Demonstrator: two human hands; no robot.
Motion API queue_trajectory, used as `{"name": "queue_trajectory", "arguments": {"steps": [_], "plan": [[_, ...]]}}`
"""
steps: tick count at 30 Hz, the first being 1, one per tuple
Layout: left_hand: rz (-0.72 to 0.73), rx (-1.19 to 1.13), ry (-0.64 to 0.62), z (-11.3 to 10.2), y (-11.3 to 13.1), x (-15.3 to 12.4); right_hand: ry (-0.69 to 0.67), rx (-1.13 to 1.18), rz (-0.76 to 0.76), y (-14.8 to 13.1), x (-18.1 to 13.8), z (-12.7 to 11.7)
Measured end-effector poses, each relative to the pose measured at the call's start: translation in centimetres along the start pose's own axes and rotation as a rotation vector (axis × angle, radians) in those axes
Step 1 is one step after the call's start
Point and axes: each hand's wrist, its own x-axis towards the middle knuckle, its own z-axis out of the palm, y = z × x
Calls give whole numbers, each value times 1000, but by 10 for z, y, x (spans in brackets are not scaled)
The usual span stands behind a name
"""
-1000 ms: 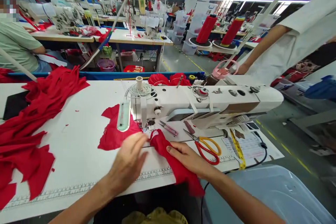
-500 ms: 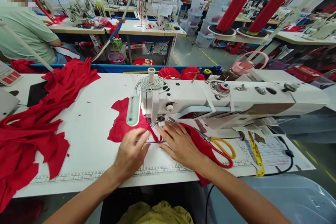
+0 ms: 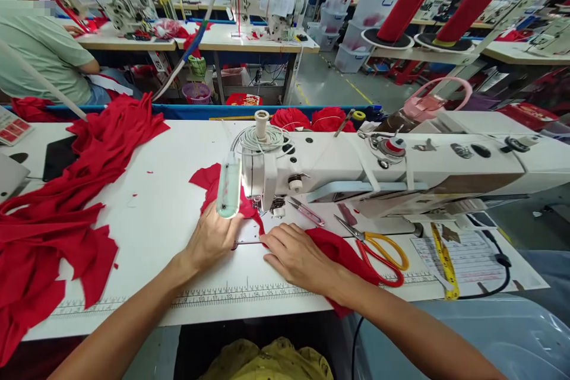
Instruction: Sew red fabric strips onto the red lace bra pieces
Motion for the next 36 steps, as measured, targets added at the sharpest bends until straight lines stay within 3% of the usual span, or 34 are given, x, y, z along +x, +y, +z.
{"name": "queue_trajectory", "arguments": {"steps": [4, 8, 12, 18, 23, 29, 36], "plan": [[97, 85, -96, 2, -1, 1, -4, 56, -16, 2, -2, -1], [165, 80, -96, 5, -7, -7, 25, 122, -71, 4, -2, -2], [145, 46, -85, 5, -5, -3, 13, 151, -103, 4, 1, -1], [313, 169, -20, 3, 5, 5, -34, 123, -116, 3, -1, -1], [220, 122, -91, 4, 9, 4, -69, 150, -94, 3, -3, -2], [219, 106, -145, 8, 9, 2, -79, 199, -90, 3, -8, -8], [244, 228, -49, 8, 25, 0, -81, 187, -68, 7, -13, -8]]}}
